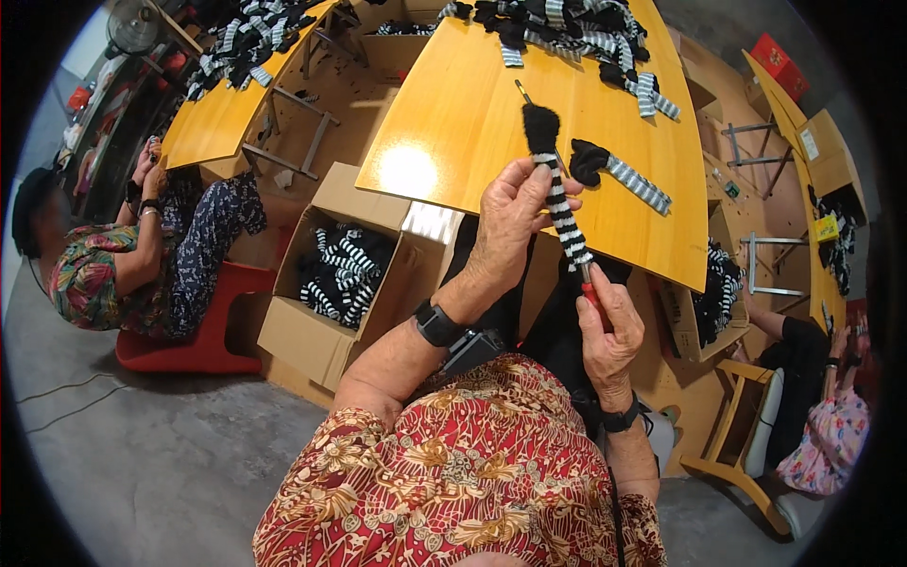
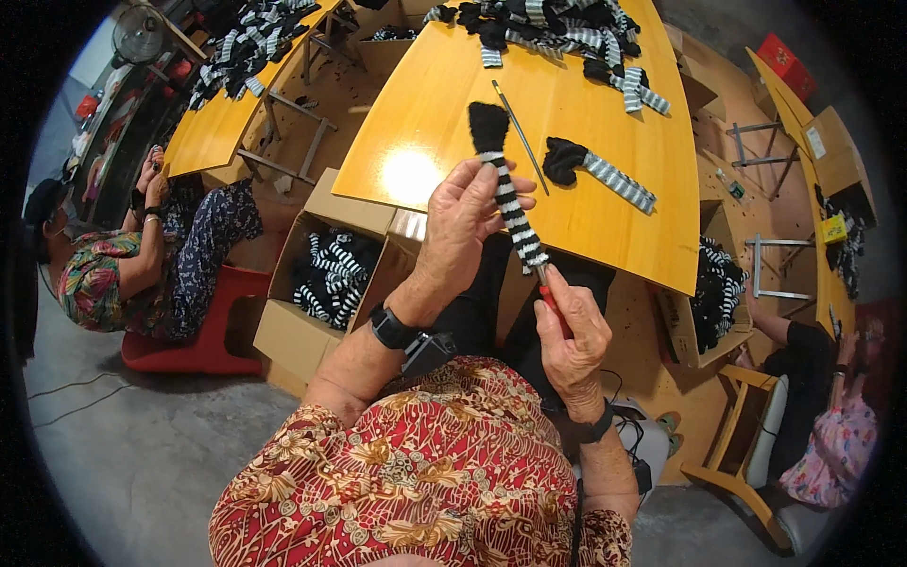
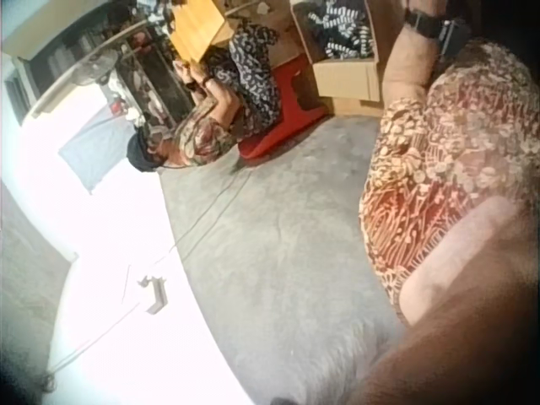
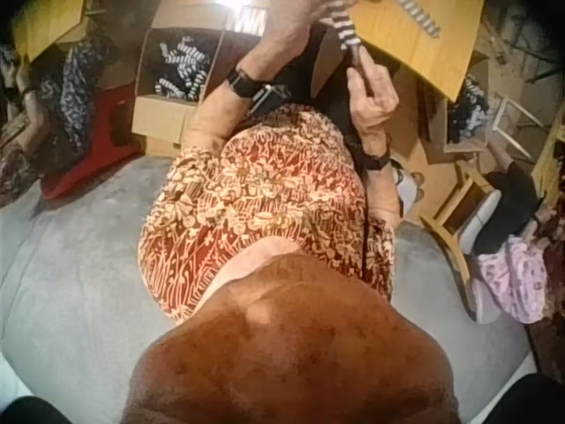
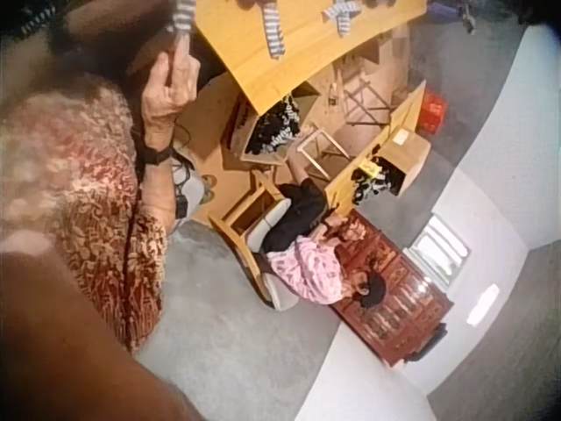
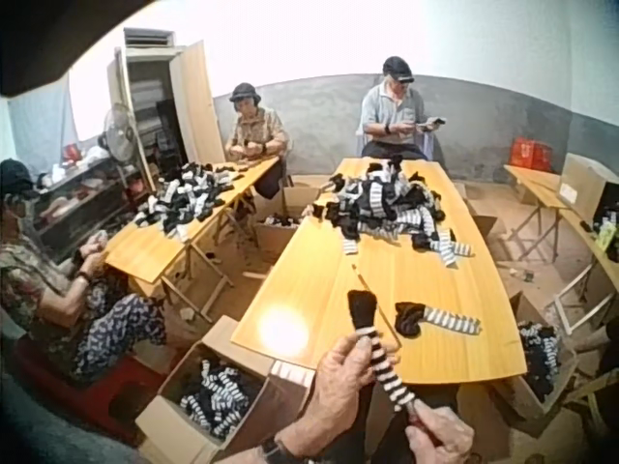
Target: The person uses a red-handled screwdriver to push the fabric of a black and white striped sock over the tool, turning it inside out. They repeat this process with multiple socks, pulling the fabric taut over the screwdriver shaft to correct the shape.
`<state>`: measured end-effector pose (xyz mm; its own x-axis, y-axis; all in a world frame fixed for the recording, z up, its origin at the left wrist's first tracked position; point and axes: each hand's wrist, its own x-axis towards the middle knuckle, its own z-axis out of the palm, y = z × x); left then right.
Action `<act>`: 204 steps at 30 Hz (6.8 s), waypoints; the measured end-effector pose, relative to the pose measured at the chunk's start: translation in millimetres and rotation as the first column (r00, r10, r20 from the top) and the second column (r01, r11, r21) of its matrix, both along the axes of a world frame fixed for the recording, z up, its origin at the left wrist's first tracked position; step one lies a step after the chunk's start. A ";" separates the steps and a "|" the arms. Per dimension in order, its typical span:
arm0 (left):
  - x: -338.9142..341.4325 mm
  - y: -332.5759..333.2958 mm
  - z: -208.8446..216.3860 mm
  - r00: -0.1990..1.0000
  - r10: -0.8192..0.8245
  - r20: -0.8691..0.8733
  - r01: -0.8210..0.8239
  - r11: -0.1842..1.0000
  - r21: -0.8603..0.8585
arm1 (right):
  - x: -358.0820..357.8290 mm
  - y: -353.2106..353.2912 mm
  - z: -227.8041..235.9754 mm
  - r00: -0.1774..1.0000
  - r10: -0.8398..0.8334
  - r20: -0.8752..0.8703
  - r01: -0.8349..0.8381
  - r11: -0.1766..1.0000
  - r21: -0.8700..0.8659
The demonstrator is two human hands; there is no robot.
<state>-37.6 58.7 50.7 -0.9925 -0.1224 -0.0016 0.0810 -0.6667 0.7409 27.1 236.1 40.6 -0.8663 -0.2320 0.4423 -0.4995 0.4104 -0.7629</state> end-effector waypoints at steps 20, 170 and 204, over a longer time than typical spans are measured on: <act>-2.1 -33.8 -12.2 0.978 0.029 -0.206 -0.094 0.946 -0.311 | -4.9 12.9 9.4 0.936 0.139 0.323 -0.082 0.980 -0.184; 8.8 -65.0 -26.2 0.988 -0.102 -0.113 0.081 0.980 -0.180 | 5.6 12.1 15.3 0.876 0.174 0.449 -0.048 0.960 -0.277; 20.0 -76.5 8.1 0.967 0.120 -0.226 -0.164 0.969 -0.187 | 2.1 1.1 23.5 0.877 0.186 0.443 -0.076 0.964 -0.255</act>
